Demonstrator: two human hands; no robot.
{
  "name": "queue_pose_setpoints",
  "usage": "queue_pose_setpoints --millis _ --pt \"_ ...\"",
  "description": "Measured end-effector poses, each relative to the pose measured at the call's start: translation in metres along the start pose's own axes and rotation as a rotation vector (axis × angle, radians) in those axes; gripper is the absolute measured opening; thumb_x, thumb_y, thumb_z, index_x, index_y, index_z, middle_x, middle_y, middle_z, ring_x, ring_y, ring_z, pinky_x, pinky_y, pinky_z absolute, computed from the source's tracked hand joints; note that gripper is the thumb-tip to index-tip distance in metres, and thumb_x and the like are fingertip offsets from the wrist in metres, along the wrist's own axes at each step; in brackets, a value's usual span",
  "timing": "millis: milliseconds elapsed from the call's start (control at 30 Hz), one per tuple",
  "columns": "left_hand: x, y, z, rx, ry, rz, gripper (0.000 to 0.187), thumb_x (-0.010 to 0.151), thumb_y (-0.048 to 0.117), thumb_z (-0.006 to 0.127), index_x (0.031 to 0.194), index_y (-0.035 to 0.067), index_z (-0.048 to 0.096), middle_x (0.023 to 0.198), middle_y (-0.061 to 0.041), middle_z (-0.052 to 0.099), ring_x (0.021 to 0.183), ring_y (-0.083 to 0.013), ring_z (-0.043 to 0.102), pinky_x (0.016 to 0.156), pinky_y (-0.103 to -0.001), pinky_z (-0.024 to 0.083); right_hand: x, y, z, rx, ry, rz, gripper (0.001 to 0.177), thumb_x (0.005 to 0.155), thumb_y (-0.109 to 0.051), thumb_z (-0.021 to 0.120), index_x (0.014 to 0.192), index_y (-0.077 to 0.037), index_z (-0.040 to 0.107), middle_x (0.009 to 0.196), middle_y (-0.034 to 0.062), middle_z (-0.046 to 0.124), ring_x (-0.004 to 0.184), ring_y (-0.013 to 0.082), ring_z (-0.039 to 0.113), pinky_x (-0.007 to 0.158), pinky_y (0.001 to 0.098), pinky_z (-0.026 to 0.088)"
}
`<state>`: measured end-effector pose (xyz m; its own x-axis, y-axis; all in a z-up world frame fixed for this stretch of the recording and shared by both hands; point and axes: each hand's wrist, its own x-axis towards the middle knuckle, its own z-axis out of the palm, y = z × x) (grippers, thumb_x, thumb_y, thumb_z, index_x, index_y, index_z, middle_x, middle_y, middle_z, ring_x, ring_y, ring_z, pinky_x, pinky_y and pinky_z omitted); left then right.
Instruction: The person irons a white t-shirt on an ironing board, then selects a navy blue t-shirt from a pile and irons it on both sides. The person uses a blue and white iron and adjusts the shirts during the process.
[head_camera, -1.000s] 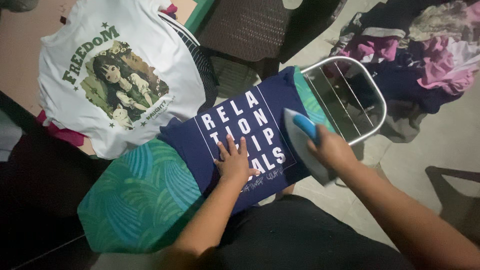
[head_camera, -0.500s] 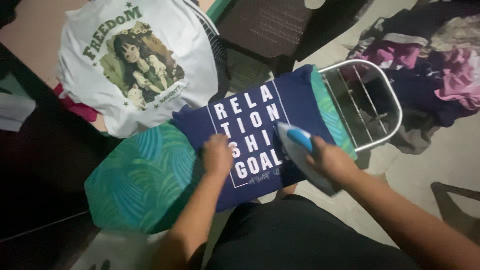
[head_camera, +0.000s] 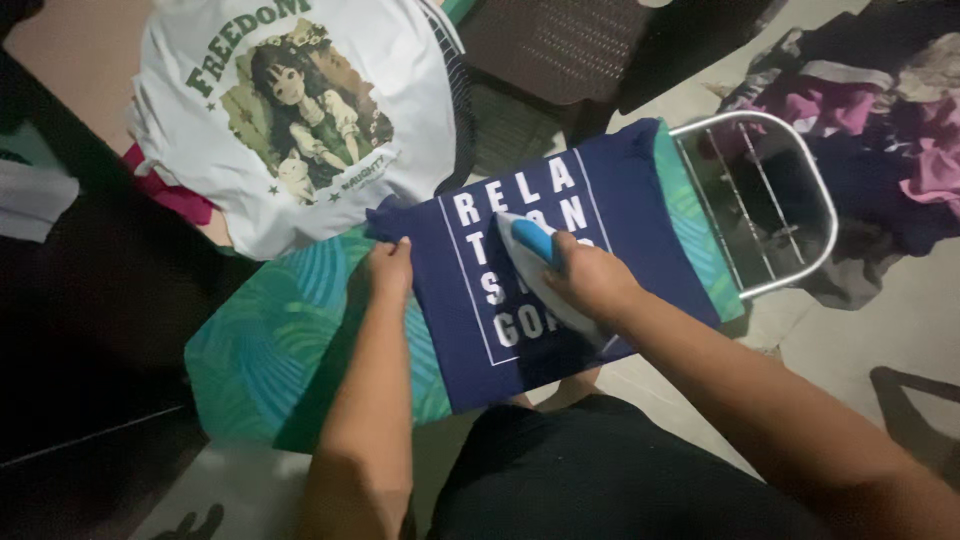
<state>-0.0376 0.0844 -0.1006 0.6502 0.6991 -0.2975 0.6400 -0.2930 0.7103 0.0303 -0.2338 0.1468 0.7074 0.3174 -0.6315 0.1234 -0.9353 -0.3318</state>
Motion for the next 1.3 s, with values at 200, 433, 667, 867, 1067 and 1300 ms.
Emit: queue_pose_setpoints --millis 200,433,667,867,1067,1300 --pt "0.014 -0.001 -0.015 -0.551 -0.110 -0.124 0.031 0.087 0.018 0.078 0.106 0.004 0.058 0.081 -0.005 0.058 0.064 -0.0156 0.054 0.054 -0.035 0.045 -0.049 -0.002 0.028 0.218 -0.363 0.258 0.048 0.113 -0.042 0.035 0.153 -0.016 0.043 0.126 0.0245 0.067 0.105 0.0314 0.075 0.095 0.0402 0.059" --pt "0.019 0.005 -0.037 -0.611 -0.129 -0.153 0.047 0.078 0.007 0.084 0.116 0.004 0.056 0.091 -0.005 0.064 0.069 -0.0124 0.062 0.056 -0.028 0.054 -0.044 -0.047 0.036 -0.157 -0.331 -0.049 0.057 0.101 -0.027 0.052 0.155 -0.021 0.034 0.128 0.0179 0.065 0.106 0.0302 0.073 0.092 0.0407 0.061" --pt "0.055 -0.025 -0.025 -0.531 -0.132 -0.031 0.039 0.077 0.007 0.086 0.107 0.001 0.062 0.087 -0.008 0.071 0.069 -0.0149 0.066 0.061 -0.029 0.054 0.003 -0.124 0.044 -0.055 -0.109 -0.261 0.029 0.100 -0.027 0.057 0.121 -0.007 0.055 0.107 0.0228 0.073 0.096 0.0391 0.073 0.084 0.0478 0.058" --pt "0.074 -0.053 -0.004 -0.515 -0.084 0.096 0.036 0.075 0.002 0.087 0.102 0.000 0.064 0.086 -0.008 0.071 0.073 -0.0132 0.067 0.068 -0.028 0.056 -0.004 -0.119 0.053 -0.047 -0.168 -0.217 0.033 0.098 -0.021 0.057 0.128 -0.009 0.054 0.106 0.0227 0.072 0.092 0.0359 0.075 0.080 0.0444 0.062" --pt "0.063 -0.043 -0.013 -0.563 -0.109 0.099 0.034 0.076 0.001 0.085 0.102 0.000 0.064 0.086 -0.008 0.070 0.074 -0.0140 0.066 0.069 -0.029 0.055 -0.026 -0.100 0.058 -0.078 -0.173 -0.351 0.038 0.096 -0.023 0.060 0.128 -0.005 0.052 0.107 0.0241 0.071 0.091 0.0375 0.075 0.079 0.0463 0.060" --pt "0.066 -0.038 -0.021 -0.492 -0.072 0.036 0.031 0.079 0.002 0.083 0.104 0.001 0.065 0.087 -0.008 0.072 0.075 -0.0157 0.068 0.070 -0.030 0.055 0.011 -0.140 0.065 0.034 -0.056 -0.198 0.027 0.100 -0.018 0.055 0.124 -0.005 0.055 0.105 0.0259 0.073 0.093 0.0389 0.075 0.084 0.0466 0.059"
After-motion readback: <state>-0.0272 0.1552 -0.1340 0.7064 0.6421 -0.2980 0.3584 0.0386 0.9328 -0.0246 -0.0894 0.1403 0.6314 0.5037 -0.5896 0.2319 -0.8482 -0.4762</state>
